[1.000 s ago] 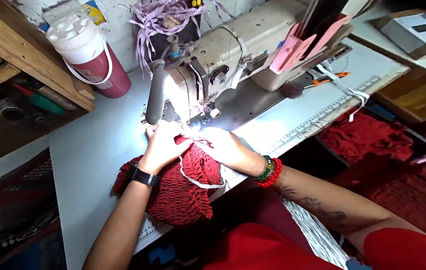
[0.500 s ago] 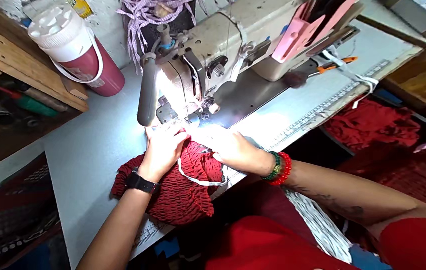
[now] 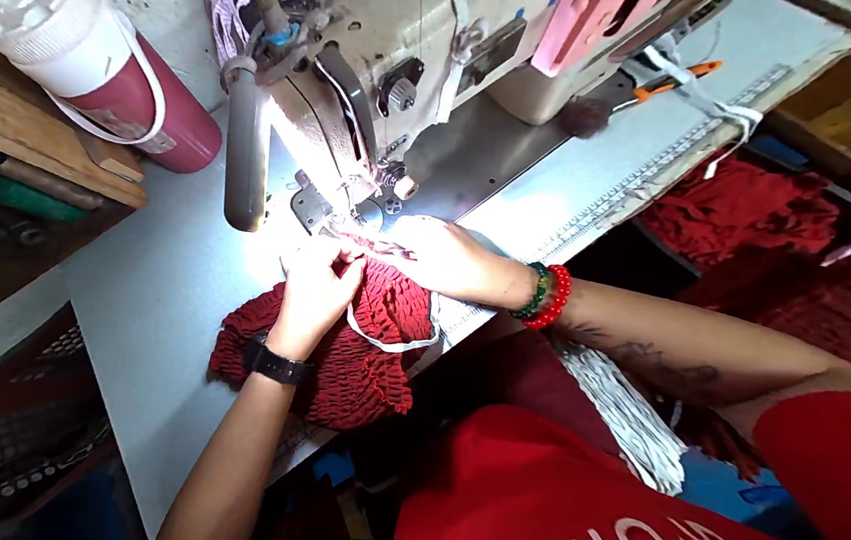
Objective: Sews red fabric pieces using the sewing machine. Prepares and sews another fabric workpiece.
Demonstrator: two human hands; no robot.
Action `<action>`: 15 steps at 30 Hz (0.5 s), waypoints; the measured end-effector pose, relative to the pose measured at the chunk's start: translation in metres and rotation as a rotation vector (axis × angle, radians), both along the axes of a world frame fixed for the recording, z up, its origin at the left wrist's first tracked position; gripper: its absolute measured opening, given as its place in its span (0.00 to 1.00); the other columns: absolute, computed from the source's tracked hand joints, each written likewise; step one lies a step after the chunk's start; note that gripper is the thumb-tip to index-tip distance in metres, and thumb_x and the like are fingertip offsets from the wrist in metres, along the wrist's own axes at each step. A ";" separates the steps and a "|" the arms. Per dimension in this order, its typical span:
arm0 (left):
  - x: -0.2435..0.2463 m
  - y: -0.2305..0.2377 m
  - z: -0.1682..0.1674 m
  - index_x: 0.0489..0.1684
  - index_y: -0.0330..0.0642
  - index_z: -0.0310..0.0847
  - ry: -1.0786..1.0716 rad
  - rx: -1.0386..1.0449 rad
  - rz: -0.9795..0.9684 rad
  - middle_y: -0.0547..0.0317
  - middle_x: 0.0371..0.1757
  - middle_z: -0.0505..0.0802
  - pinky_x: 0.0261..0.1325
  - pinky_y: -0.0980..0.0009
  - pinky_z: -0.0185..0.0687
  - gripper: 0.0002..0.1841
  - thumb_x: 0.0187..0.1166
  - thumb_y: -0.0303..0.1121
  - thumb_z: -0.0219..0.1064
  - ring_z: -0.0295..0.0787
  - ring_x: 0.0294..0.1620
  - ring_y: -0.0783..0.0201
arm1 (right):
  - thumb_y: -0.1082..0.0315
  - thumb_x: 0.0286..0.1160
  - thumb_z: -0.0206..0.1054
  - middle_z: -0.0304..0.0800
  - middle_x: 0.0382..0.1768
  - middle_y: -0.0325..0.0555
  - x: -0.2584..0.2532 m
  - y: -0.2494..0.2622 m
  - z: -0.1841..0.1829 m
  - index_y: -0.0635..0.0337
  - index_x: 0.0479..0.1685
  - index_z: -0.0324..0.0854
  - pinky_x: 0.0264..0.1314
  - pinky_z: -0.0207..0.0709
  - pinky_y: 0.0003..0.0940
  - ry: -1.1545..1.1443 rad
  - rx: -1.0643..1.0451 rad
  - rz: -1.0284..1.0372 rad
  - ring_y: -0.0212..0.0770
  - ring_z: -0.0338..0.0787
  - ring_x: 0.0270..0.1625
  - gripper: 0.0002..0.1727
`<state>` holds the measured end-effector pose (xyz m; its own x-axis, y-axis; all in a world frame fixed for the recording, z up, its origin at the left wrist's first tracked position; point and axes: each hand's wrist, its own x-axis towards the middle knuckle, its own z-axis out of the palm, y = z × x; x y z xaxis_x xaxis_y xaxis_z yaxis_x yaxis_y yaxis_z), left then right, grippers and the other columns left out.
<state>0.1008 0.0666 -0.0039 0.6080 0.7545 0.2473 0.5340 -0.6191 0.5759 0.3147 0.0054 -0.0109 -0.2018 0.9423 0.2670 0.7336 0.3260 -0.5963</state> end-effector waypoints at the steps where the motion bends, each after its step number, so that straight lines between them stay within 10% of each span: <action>1: 0.000 0.000 0.001 0.39 0.44 0.91 0.012 -0.012 0.013 0.61 0.39 0.92 0.57 0.56 0.78 0.04 0.74 0.33 0.72 0.87 0.47 0.64 | 0.64 0.80 0.67 0.91 0.39 0.47 0.000 0.001 0.001 0.59 0.50 0.91 0.50 0.84 0.45 0.021 -0.010 -0.012 0.45 0.90 0.45 0.11; 10: 0.009 0.004 0.003 0.40 0.51 0.90 0.029 -0.065 0.078 0.69 0.27 0.88 0.46 0.56 0.75 0.08 0.76 0.44 0.72 0.82 0.31 0.69 | 0.59 0.79 0.65 0.91 0.41 0.50 0.003 0.010 0.005 0.61 0.51 0.89 0.49 0.80 0.50 0.024 -0.169 -0.017 0.48 0.90 0.46 0.16; 13: 0.010 0.006 -0.001 0.37 0.50 0.91 0.045 -0.057 0.087 0.66 0.30 0.89 0.56 0.45 0.69 0.07 0.77 0.40 0.69 0.84 0.37 0.65 | 0.55 0.82 0.65 0.90 0.40 0.50 0.003 0.012 0.005 0.62 0.48 0.89 0.49 0.80 0.49 0.002 -0.196 -0.026 0.48 0.89 0.45 0.18; 15: 0.009 0.008 -0.004 0.34 0.49 0.90 0.048 -0.027 0.071 0.66 0.29 0.88 0.47 0.56 0.73 0.06 0.74 0.37 0.69 0.82 0.33 0.67 | 0.52 0.82 0.65 0.90 0.40 0.49 0.003 0.012 0.003 0.61 0.48 0.89 0.48 0.80 0.48 0.011 -0.197 -0.037 0.47 0.89 0.45 0.20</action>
